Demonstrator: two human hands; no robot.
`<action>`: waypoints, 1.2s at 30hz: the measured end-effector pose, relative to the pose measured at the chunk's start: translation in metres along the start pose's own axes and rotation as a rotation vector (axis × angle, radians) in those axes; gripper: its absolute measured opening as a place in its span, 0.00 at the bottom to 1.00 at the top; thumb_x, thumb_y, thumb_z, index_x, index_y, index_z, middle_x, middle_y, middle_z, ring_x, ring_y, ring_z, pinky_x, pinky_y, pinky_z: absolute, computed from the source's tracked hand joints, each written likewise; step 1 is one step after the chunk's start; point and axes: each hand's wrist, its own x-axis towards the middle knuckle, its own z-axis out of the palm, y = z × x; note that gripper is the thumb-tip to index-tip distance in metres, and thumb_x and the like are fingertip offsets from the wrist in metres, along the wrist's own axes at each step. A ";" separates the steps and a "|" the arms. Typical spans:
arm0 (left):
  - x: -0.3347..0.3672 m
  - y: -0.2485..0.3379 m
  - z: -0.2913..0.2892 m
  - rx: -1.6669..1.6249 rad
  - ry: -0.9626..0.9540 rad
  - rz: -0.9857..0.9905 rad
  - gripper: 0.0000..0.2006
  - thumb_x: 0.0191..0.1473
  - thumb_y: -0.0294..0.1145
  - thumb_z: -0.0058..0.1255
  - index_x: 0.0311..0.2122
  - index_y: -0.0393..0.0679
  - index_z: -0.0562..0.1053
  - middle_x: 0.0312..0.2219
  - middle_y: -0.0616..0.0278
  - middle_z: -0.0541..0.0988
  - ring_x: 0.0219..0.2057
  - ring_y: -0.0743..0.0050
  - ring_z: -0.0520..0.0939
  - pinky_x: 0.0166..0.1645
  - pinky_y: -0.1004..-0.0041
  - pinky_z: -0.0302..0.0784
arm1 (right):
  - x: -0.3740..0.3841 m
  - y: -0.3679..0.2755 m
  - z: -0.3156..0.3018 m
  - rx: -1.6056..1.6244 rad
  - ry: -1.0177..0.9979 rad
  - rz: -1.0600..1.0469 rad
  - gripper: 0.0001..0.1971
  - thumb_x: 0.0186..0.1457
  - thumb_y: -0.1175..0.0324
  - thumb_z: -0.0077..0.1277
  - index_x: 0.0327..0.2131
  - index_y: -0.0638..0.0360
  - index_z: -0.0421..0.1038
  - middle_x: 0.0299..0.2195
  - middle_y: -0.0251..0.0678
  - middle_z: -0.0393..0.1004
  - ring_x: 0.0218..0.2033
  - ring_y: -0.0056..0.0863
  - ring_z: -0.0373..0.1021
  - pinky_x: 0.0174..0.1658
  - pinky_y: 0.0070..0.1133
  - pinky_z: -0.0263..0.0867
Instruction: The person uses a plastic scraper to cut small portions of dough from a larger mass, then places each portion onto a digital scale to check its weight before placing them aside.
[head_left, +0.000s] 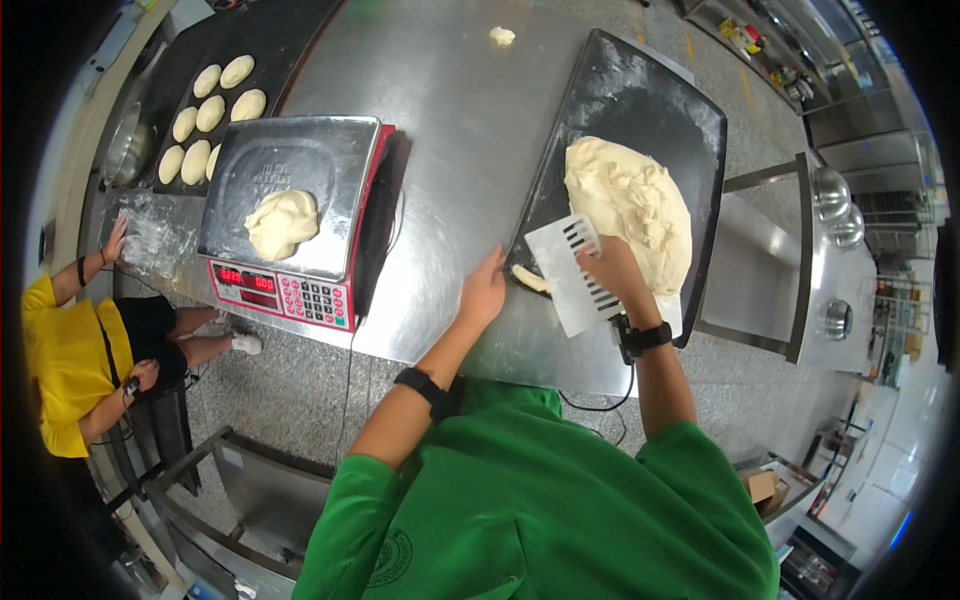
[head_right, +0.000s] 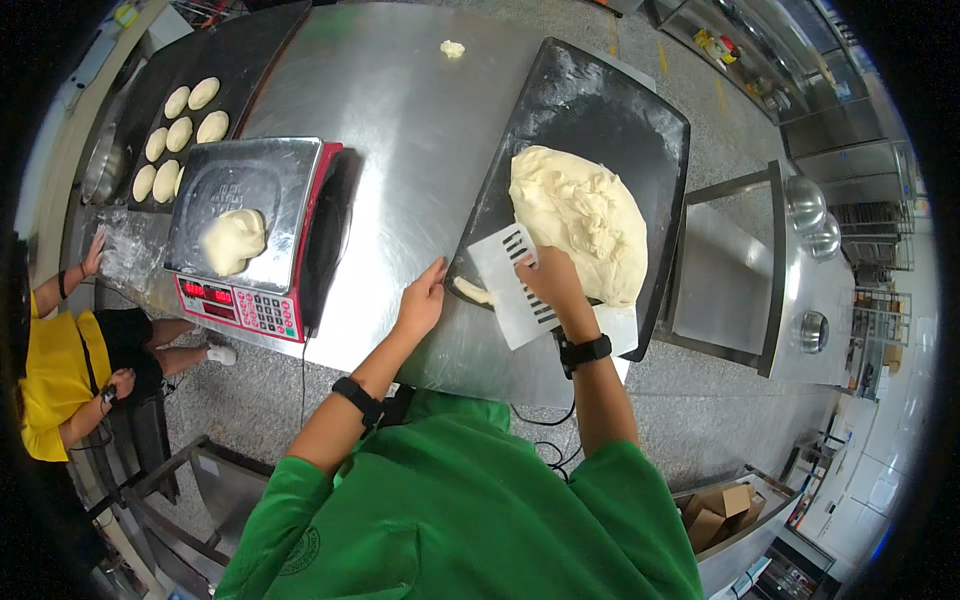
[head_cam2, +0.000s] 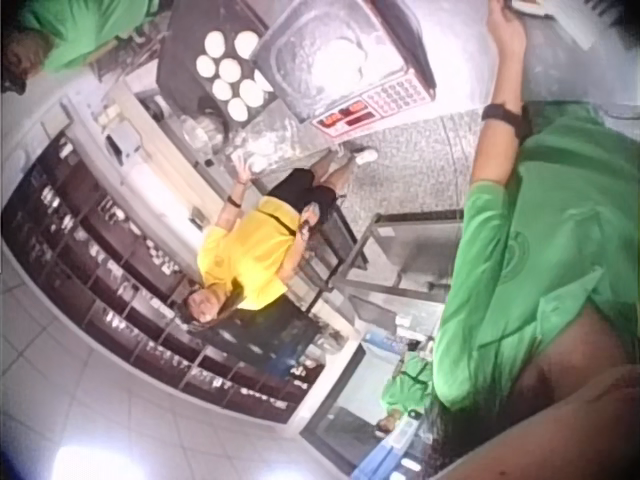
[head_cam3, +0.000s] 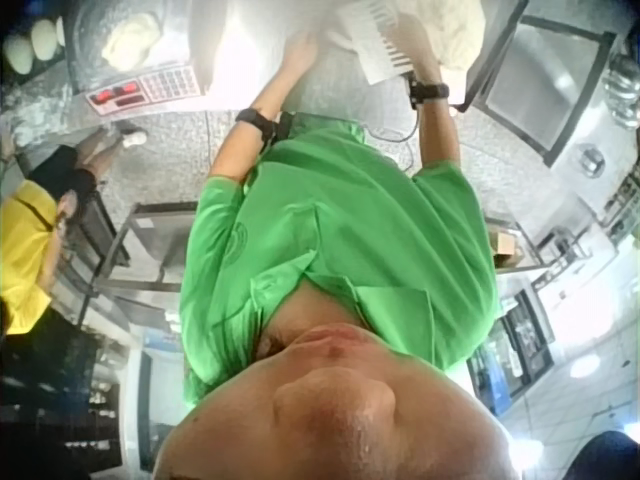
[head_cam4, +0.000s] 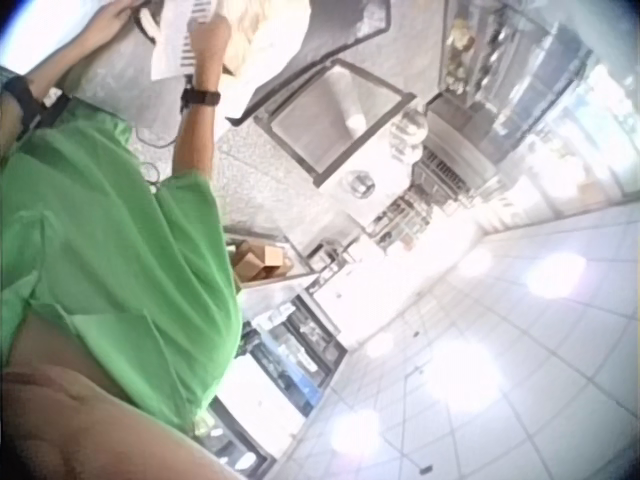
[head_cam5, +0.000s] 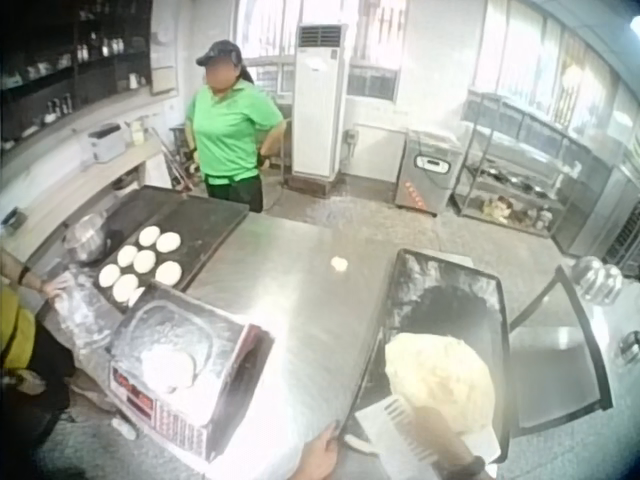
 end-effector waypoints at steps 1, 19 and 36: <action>-0.001 -0.001 0.000 -0.022 -0.015 -0.027 0.20 0.46 0.22 0.32 0.48 0.39 0.58 0.38 0.49 0.70 0.41 0.57 0.70 0.44 0.74 0.63 | -0.001 -0.003 -0.005 -0.025 0.049 0.002 0.12 0.40 0.64 0.45 0.23 0.67 0.67 0.16 0.45 0.68 0.18 0.36 0.67 0.24 0.25 0.62; -0.003 -0.018 0.005 -0.313 -0.074 -0.122 0.21 0.45 0.22 0.35 0.48 0.36 0.58 0.41 0.54 0.69 0.43 0.71 0.69 0.47 0.79 0.59 | -0.030 -0.014 -0.051 -0.423 0.363 -0.019 0.09 0.43 0.66 0.42 0.21 0.61 0.65 0.16 0.48 0.67 0.20 0.44 0.65 0.25 0.33 0.61; -0.023 -0.021 0.014 -0.488 -0.164 -0.170 0.22 0.47 0.18 0.34 0.50 0.34 0.53 0.46 0.56 0.63 0.46 0.76 0.64 0.49 0.81 0.56 | 0.000 0.011 -0.016 -0.416 0.257 -0.102 0.07 0.41 0.68 0.42 0.20 0.61 0.66 0.15 0.44 0.67 0.19 0.41 0.66 0.24 0.32 0.62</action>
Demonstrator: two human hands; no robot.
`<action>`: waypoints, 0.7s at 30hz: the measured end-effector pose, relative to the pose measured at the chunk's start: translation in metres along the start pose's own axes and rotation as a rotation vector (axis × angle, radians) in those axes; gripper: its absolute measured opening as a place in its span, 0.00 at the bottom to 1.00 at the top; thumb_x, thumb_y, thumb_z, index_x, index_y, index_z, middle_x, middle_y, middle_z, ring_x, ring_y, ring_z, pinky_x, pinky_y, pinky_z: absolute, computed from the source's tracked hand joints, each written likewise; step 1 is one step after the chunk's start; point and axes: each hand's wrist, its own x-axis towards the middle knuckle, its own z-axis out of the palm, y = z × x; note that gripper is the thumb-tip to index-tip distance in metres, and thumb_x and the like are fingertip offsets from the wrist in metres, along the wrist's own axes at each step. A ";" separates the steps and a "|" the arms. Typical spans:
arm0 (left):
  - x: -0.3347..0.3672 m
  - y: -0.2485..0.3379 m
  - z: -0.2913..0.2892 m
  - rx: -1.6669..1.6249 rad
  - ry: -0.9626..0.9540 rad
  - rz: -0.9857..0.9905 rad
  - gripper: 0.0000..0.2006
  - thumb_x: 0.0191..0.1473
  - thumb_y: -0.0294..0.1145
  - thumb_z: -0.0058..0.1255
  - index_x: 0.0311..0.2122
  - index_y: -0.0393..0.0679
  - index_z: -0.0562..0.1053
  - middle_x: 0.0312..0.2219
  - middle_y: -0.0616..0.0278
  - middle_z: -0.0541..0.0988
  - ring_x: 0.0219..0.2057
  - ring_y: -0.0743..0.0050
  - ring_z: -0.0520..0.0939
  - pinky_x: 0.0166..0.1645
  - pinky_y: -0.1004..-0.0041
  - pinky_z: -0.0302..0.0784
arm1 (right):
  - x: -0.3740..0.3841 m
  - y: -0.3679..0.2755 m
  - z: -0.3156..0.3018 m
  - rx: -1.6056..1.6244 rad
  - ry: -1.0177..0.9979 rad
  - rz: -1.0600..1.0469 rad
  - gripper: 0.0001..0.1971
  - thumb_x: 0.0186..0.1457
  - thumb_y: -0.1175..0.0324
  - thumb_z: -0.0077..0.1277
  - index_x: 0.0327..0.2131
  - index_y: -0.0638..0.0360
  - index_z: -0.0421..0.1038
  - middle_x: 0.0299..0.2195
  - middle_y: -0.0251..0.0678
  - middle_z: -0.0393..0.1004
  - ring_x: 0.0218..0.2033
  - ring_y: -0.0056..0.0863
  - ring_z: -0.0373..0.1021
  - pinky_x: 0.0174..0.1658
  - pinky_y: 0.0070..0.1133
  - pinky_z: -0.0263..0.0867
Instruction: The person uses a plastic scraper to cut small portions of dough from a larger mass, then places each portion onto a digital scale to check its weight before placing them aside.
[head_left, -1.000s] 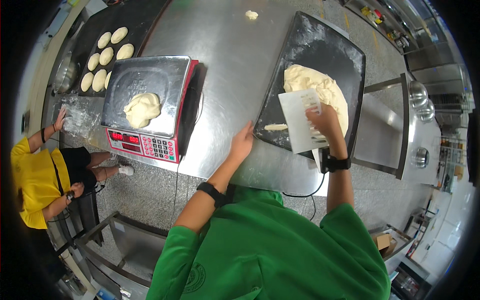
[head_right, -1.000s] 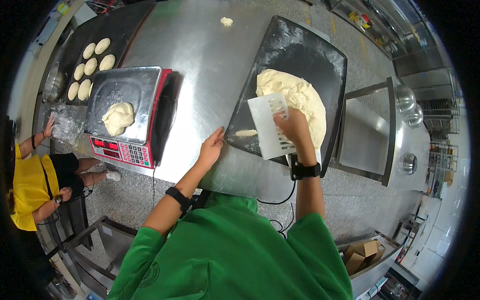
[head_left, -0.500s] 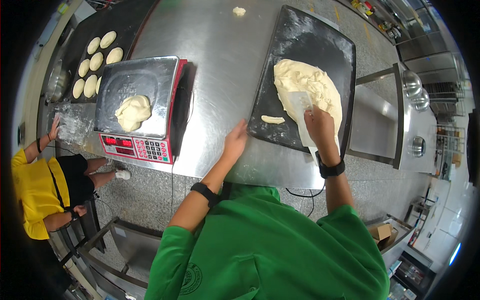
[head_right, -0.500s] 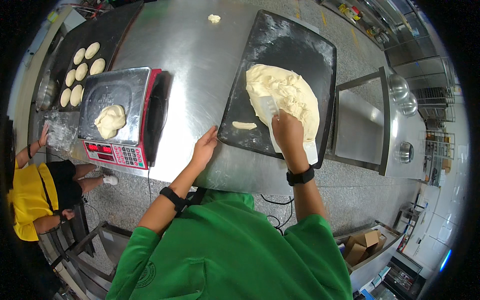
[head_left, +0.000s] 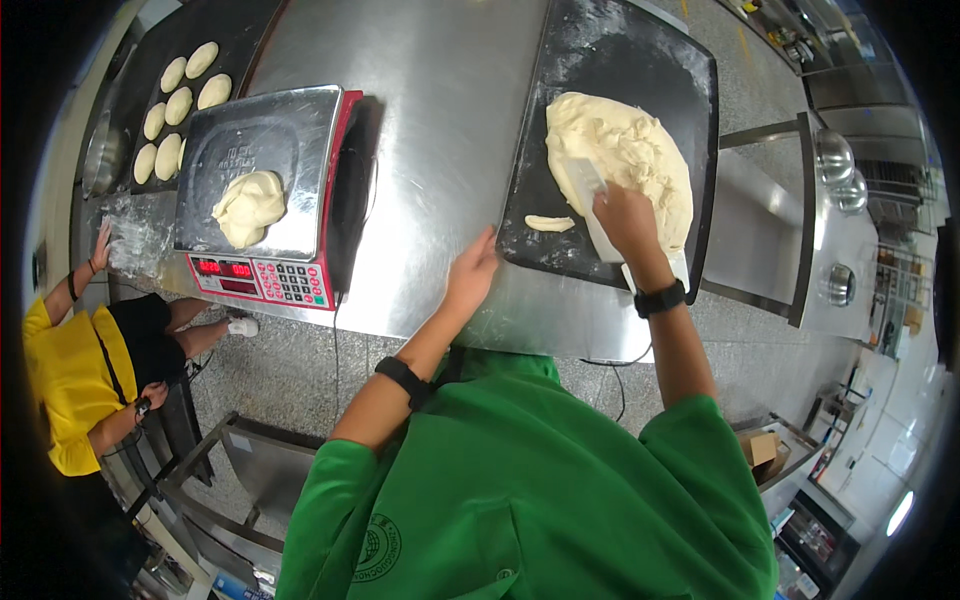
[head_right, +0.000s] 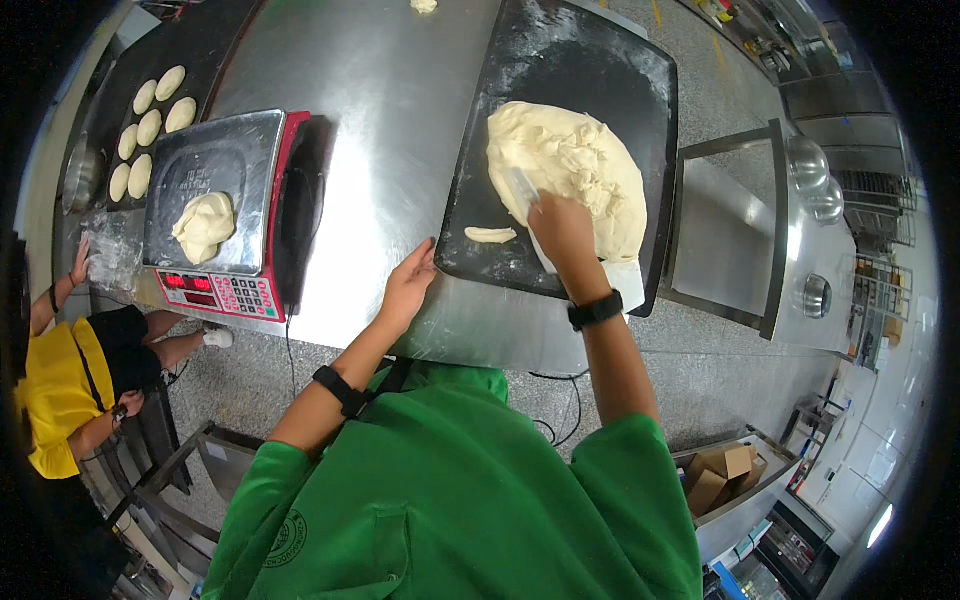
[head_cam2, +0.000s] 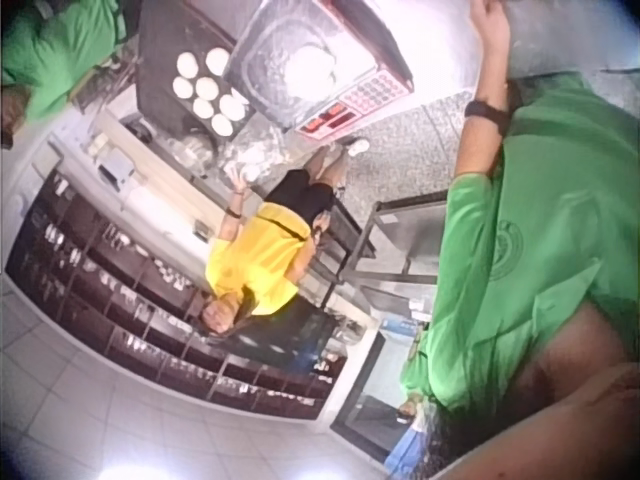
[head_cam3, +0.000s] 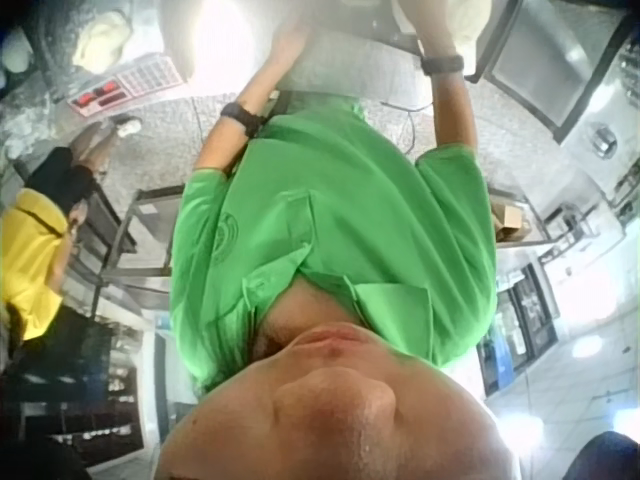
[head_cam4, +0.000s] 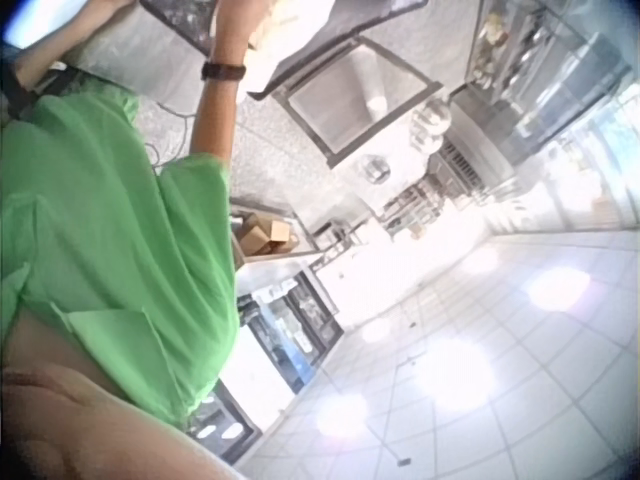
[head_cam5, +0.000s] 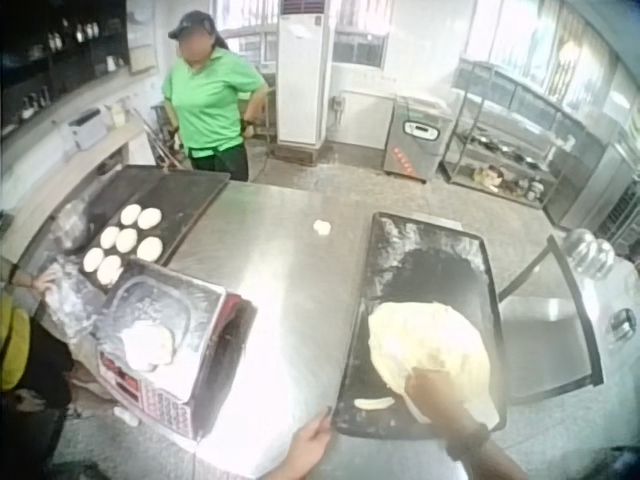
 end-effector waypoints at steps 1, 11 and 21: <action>0.001 -0.001 0.002 -0.002 0.001 0.005 0.22 0.47 0.18 0.34 0.50 0.34 0.53 0.46 0.56 0.63 0.46 0.76 0.64 0.49 0.81 0.56 | -0.003 0.005 0.000 -0.003 0.003 -0.004 0.07 0.41 0.68 0.42 0.20 0.61 0.66 0.15 0.44 0.67 0.19 0.41 0.66 0.24 0.32 0.62; 0.005 0.020 0.007 0.023 0.060 -0.054 0.22 0.47 0.20 0.34 0.50 0.34 0.54 0.46 0.57 0.63 0.45 0.75 0.64 0.49 0.81 0.56 | 0.022 0.003 0.008 0.020 -0.019 -0.061 0.11 0.43 0.66 0.41 0.21 0.66 0.66 0.16 0.48 0.66 0.20 0.44 0.65 0.25 0.32 0.61; 0.006 0.004 0.024 0.053 0.085 0.010 0.22 0.44 0.18 0.33 0.49 0.35 0.57 0.43 0.54 0.67 0.45 0.72 0.67 0.47 0.81 0.59 | 0.022 -0.005 0.010 -0.150 -0.010 -0.185 0.08 0.40 0.69 0.40 0.18 0.62 0.66 0.15 0.46 0.67 0.20 0.43 0.66 0.25 0.32 0.62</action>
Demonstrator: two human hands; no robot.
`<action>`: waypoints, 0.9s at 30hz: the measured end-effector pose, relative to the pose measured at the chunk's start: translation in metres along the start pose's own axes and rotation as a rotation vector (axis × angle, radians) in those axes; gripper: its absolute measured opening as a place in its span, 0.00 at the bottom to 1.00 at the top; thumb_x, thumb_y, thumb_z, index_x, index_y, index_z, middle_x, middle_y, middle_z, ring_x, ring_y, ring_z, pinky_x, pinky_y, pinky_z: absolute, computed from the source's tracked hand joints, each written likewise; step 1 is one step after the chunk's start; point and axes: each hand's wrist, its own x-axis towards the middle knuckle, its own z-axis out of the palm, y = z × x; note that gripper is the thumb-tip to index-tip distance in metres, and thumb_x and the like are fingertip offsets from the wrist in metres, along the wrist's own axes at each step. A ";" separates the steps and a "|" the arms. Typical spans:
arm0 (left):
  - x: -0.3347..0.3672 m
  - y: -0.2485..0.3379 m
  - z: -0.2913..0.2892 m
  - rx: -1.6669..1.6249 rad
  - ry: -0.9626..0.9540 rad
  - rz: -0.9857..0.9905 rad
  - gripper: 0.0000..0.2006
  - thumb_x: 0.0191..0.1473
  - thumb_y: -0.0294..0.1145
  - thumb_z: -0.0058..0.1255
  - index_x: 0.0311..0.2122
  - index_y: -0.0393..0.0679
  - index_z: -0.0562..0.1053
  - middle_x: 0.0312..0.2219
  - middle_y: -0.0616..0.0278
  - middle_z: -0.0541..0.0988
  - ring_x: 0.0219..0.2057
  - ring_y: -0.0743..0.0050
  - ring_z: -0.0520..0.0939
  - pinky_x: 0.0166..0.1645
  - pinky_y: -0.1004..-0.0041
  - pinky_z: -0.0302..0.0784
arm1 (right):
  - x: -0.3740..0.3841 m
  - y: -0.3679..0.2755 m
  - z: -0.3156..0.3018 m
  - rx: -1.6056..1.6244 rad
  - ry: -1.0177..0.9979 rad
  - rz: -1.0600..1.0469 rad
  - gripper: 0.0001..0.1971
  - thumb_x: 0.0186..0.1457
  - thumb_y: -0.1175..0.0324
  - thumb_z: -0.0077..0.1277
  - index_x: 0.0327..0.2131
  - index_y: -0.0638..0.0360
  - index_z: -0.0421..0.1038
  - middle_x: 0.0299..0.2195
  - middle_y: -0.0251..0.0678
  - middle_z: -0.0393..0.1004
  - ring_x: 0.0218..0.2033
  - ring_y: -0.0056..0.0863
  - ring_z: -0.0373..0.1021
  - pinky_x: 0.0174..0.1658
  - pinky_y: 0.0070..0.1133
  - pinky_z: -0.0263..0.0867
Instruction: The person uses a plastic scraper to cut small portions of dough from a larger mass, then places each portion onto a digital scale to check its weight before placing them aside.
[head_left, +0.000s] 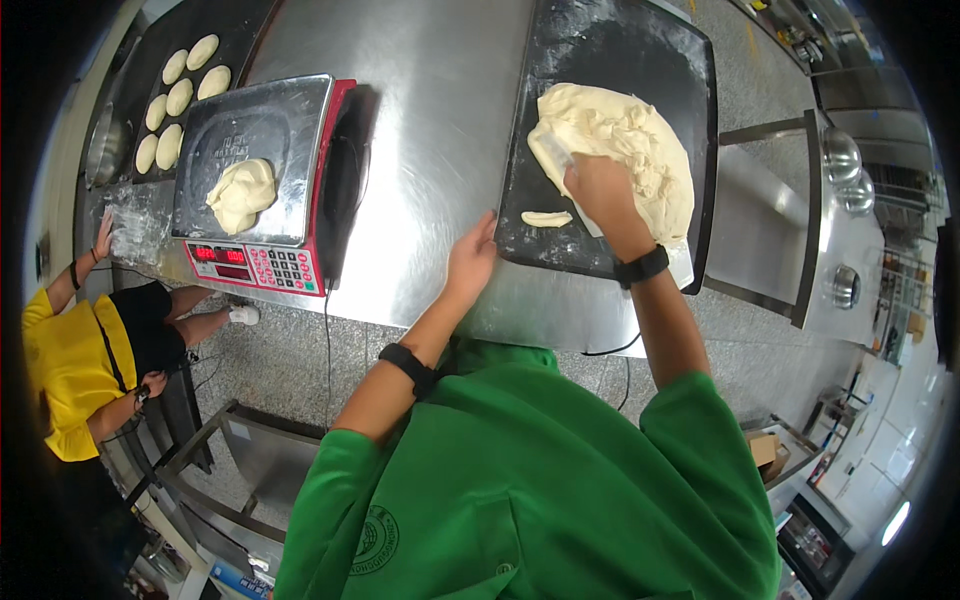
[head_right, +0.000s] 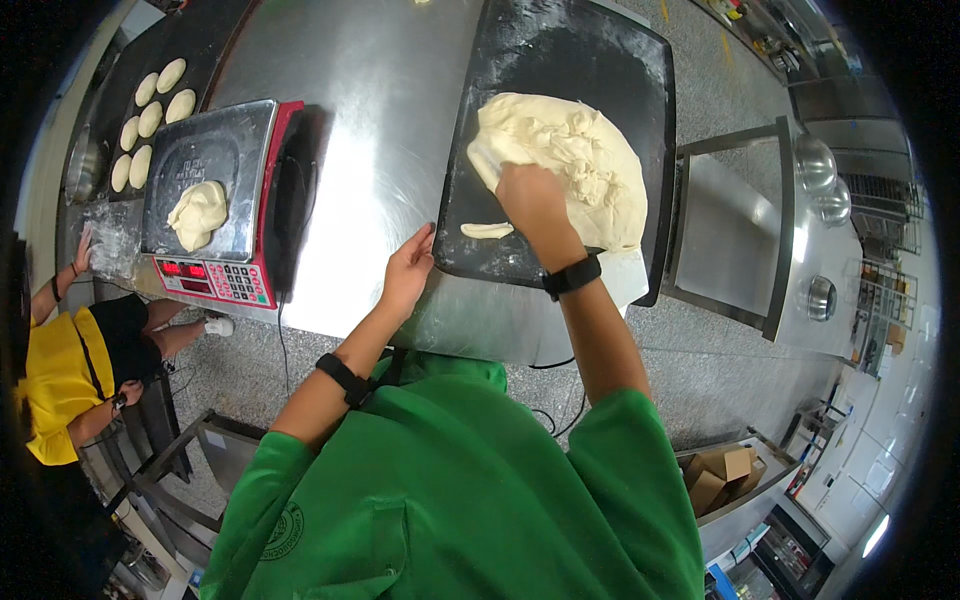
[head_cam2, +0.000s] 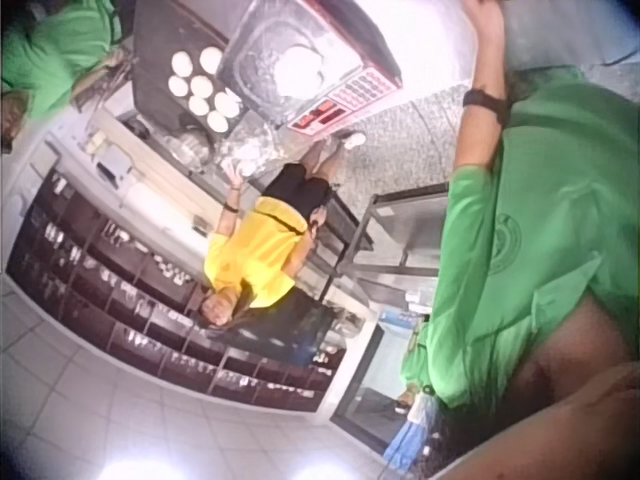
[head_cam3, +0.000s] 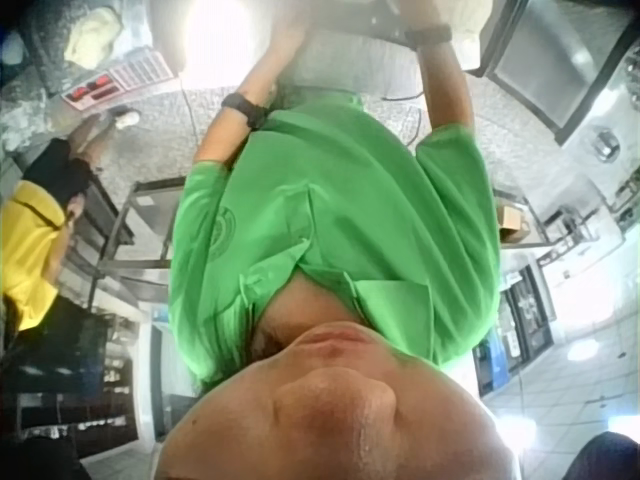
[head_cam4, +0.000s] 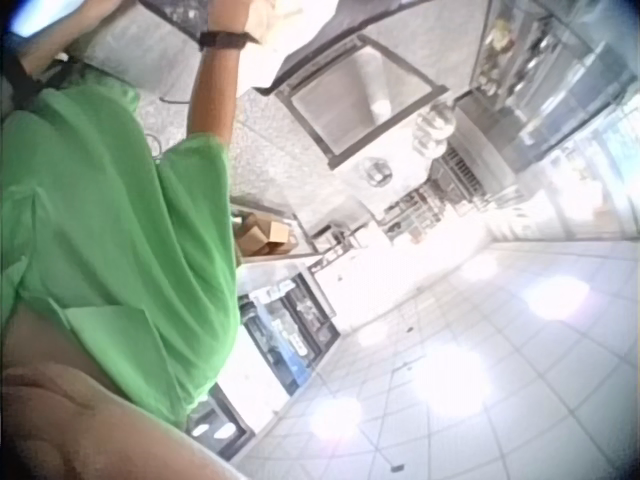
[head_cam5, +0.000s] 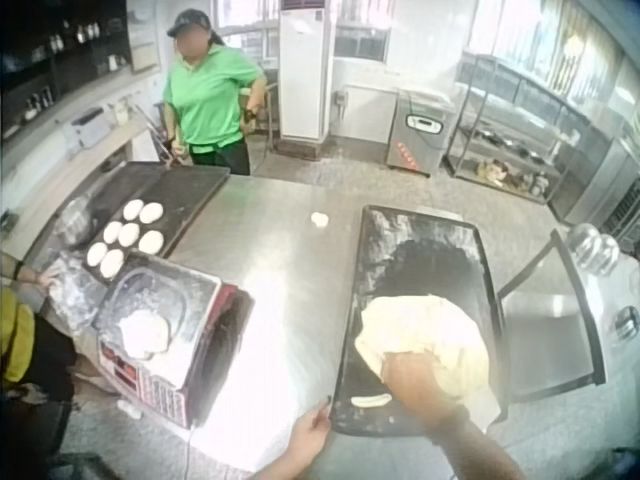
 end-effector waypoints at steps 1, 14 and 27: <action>0.001 -0.003 -0.001 0.038 0.009 0.027 0.22 0.43 0.17 0.33 0.49 0.34 0.57 0.43 0.53 0.67 0.45 0.72 0.68 0.47 0.80 0.59 | -0.004 -0.004 -0.003 0.059 -0.068 0.053 0.07 0.39 0.68 0.41 0.17 0.61 0.65 0.14 0.46 0.66 0.19 0.42 0.66 0.25 0.31 0.62; 0.003 -0.003 0.006 0.128 0.083 0.128 0.22 0.40 0.14 0.33 0.46 0.37 0.61 0.39 0.52 0.70 0.42 0.70 0.71 0.45 0.79 0.63 | -0.029 0.004 -0.015 0.191 -0.085 0.015 0.11 0.43 0.66 0.40 0.18 0.63 0.66 0.15 0.47 0.66 0.18 0.42 0.65 0.25 0.32 0.61; 0.001 0.003 0.008 0.060 0.075 0.102 0.22 0.40 0.12 0.32 0.45 0.33 0.61 0.39 0.51 0.70 0.42 0.70 0.70 0.46 0.79 0.62 | -0.008 -0.002 -0.036 0.120 0.052 -0.043 0.05 0.41 0.70 0.43 0.20 0.60 0.67 0.15 0.41 0.67 0.18 0.37 0.66 0.23 0.27 0.62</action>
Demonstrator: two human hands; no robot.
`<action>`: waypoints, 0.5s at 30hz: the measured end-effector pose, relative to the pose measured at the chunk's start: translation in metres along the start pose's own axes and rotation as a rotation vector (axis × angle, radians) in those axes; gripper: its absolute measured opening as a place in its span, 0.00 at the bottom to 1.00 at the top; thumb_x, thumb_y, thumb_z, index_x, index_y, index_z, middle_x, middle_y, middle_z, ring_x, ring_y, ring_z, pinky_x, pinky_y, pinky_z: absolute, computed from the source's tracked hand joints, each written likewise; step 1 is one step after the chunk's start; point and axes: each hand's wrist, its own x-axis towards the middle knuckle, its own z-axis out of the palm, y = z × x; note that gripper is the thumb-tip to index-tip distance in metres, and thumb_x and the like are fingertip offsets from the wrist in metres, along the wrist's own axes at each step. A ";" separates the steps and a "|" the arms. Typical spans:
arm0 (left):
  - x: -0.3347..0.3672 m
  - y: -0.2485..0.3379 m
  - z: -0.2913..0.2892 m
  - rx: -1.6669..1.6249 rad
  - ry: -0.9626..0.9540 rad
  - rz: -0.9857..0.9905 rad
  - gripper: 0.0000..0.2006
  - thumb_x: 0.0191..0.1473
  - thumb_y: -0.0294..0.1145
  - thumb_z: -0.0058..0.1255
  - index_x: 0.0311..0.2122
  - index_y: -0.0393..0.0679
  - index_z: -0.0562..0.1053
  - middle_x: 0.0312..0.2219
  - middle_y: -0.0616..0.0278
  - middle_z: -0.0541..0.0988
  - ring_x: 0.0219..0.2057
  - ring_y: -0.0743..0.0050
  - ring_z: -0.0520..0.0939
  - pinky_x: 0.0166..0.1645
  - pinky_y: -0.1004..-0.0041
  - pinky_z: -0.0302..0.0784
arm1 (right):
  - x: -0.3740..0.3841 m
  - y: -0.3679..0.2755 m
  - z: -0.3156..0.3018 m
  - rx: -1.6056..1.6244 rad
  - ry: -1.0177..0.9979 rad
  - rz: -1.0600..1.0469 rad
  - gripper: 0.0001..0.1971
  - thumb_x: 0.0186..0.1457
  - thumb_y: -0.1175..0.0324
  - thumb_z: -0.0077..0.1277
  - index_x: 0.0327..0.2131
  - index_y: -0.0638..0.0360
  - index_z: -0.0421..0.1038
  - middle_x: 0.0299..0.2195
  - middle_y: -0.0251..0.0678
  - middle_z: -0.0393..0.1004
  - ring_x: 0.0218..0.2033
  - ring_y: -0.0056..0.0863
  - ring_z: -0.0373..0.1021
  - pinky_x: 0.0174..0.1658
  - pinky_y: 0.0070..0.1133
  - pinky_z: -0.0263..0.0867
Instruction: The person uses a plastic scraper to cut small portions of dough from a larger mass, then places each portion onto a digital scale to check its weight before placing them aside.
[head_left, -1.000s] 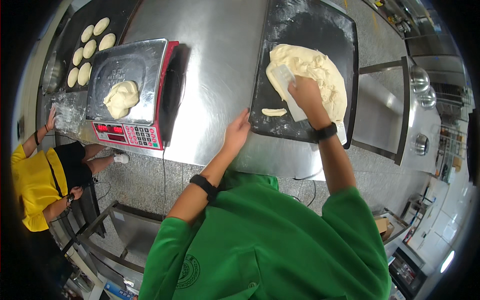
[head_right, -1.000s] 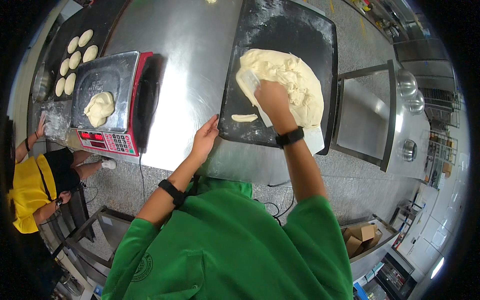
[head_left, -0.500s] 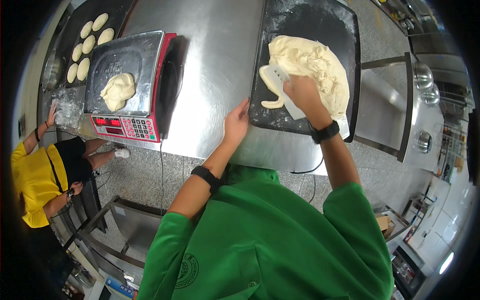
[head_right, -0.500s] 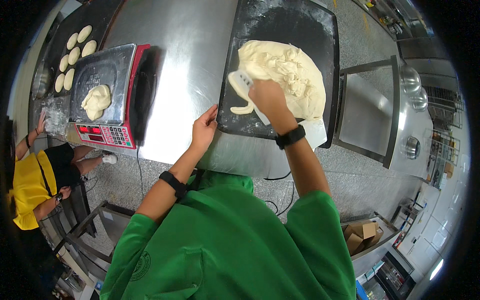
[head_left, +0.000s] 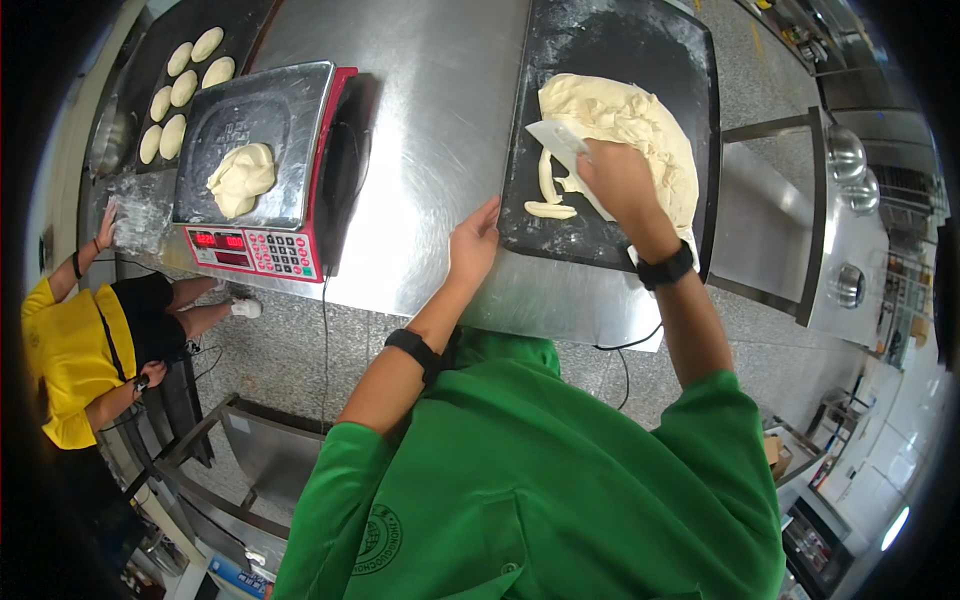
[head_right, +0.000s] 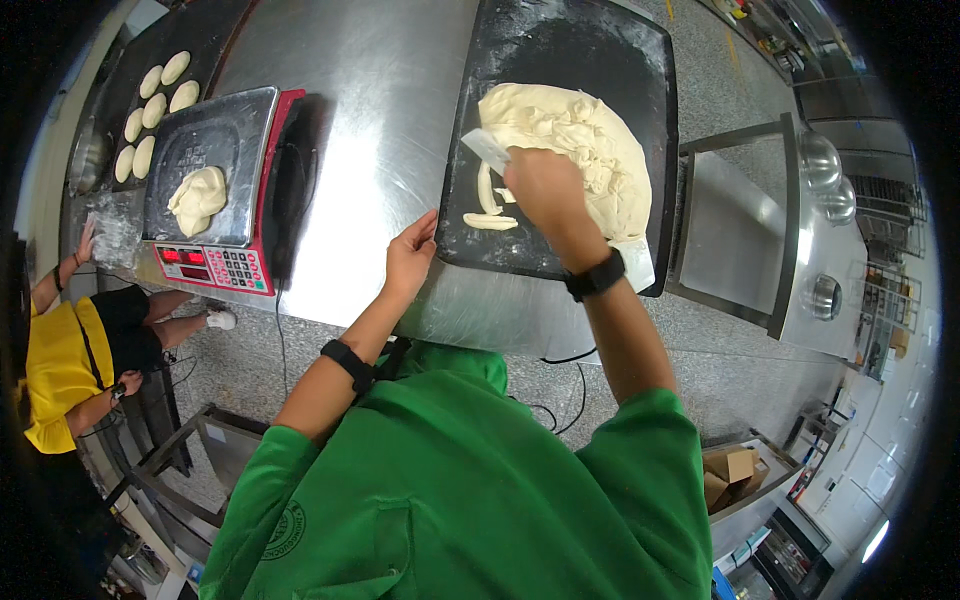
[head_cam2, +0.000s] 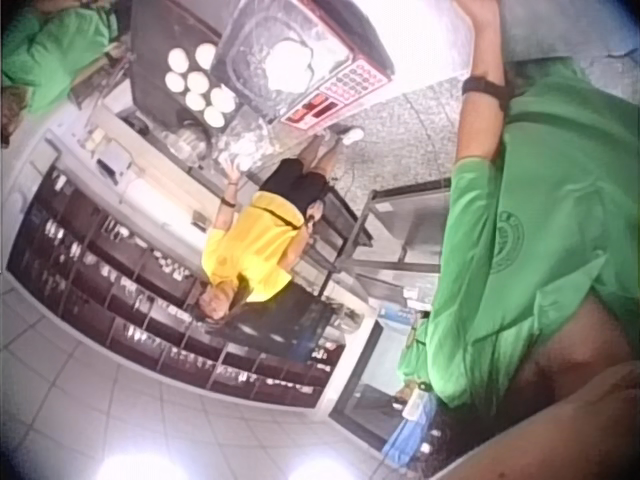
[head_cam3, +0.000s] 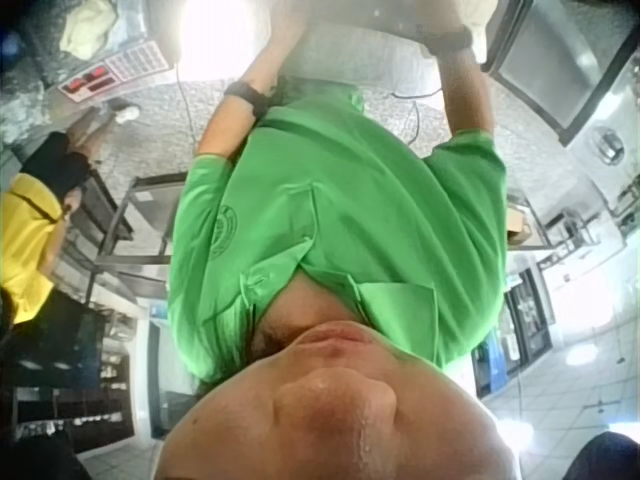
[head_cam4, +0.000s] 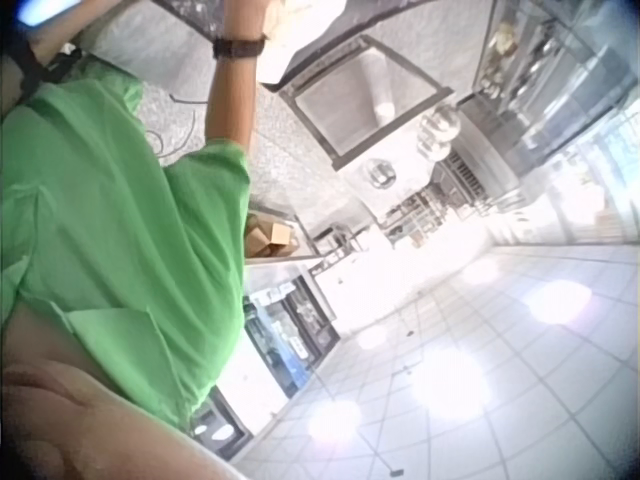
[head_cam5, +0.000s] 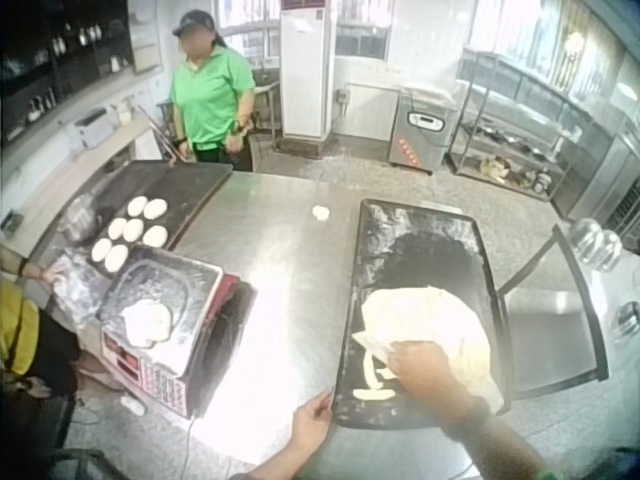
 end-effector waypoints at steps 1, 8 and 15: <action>0.000 -0.001 0.000 -0.007 0.001 0.003 0.22 0.40 0.12 0.32 0.45 0.33 0.62 0.39 0.51 0.70 0.42 0.70 0.71 0.46 0.79 0.62 | 0.004 -0.001 0.012 -0.058 -0.047 -0.005 0.05 0.41 0.70 0.42 0.20 0.60 0.67 0.15 0.42 0.67 0.18 0.37 0.66 0.23 0.27 0.63; -0.002 -0.006 -0.001 0.036 0.044 0.034 0.21 0.40 0.14 0.33 0.44 0.36 0.63 0.38 0.51 0.71 0.40 0.69 0.72 0.45 0.79 0.64 | -0.014 -0.004 0.020 -0.109 -0.161 0.153 0.06 0.39 0.71 0.40 0.17 0.59 0.67 0.15 0.43 0.68 0.19 0.38 0.67 0.23 0.28 0.63; -0.003 -0.004 0.003 0.101 0.062 0.048 0.20 0.40 0.15 0.34 0.43 0.38 0.65 0.38 0.51 0.71 0.40 0.68 0.72 0.43 0.78 0.65 | -0.004 0.002 0.038 -0.041 -0.001 0.095 0.07 0.39 0.69 0.41 0.17 0.60 0.67 0.15 0.45 0.68 0.19 0.40 0.66 0.24 0.30 0.63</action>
